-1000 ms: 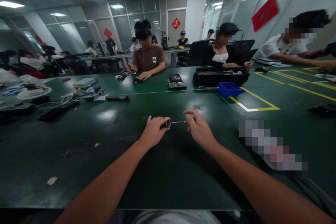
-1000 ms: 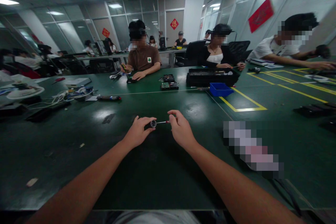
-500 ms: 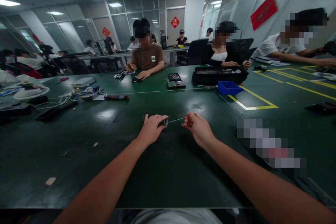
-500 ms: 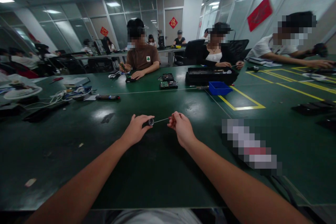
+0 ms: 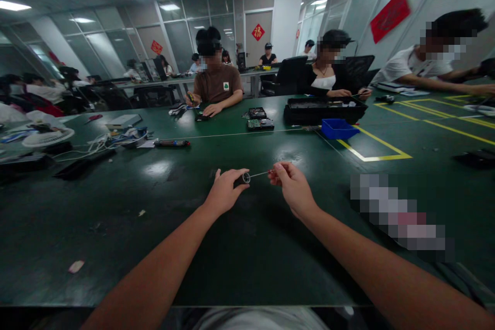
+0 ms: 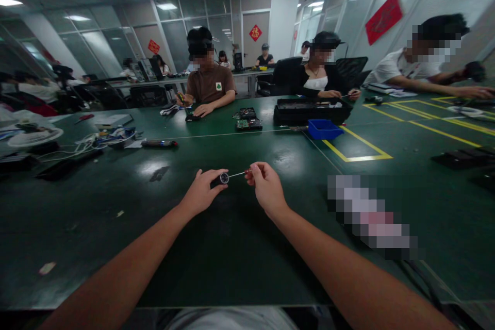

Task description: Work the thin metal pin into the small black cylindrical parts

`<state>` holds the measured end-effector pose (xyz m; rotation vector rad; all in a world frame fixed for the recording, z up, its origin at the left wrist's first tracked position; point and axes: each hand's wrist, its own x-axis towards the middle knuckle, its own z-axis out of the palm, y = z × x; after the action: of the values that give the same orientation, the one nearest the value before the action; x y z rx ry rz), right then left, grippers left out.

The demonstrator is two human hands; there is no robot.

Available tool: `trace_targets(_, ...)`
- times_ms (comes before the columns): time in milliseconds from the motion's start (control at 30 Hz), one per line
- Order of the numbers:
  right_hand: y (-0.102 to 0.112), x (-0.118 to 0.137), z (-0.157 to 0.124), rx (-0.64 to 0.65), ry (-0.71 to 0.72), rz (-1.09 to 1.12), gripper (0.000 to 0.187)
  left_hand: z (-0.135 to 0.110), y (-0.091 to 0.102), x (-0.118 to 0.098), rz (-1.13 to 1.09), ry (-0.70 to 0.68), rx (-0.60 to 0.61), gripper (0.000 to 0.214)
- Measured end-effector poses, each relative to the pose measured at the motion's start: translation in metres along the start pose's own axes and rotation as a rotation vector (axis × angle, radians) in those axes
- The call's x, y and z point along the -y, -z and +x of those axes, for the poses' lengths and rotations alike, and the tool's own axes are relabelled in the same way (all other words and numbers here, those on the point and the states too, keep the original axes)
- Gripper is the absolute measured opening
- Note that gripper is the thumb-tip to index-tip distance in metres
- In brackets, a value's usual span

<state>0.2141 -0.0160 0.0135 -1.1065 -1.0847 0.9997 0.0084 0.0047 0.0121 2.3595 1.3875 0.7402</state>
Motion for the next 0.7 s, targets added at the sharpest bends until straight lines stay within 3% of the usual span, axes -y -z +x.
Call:
trace_targets(167, 0.001, 0.002, 0.000, -0.004, 0.029, -0.041, 0.028, 0.000, 0.000, 0.000, -0.017, -0.019, -0.013, 0.041)
trace_targets(367, 0.006, 0.021, -0.007, -0.007, 0.093, -0.417, 0.040, -0.001, 0.000, 0.001, -0.082, -0.085, -0.036, 0.041)
trace_targets(567, 0.006, 0.021, -0.007, 0.068, 0.151, -0.436, 0.019, -0.002, -0.001, 0.001, -0.058, -0.064, -0.012, 0.040)
trace_targets(700, 0.007, 0.015, -0.004, 0.108, 0.094, -0.468, 0.028, -0.002, -0.001, 0.002, -0.047, -0.044, -0.009, 0.041)
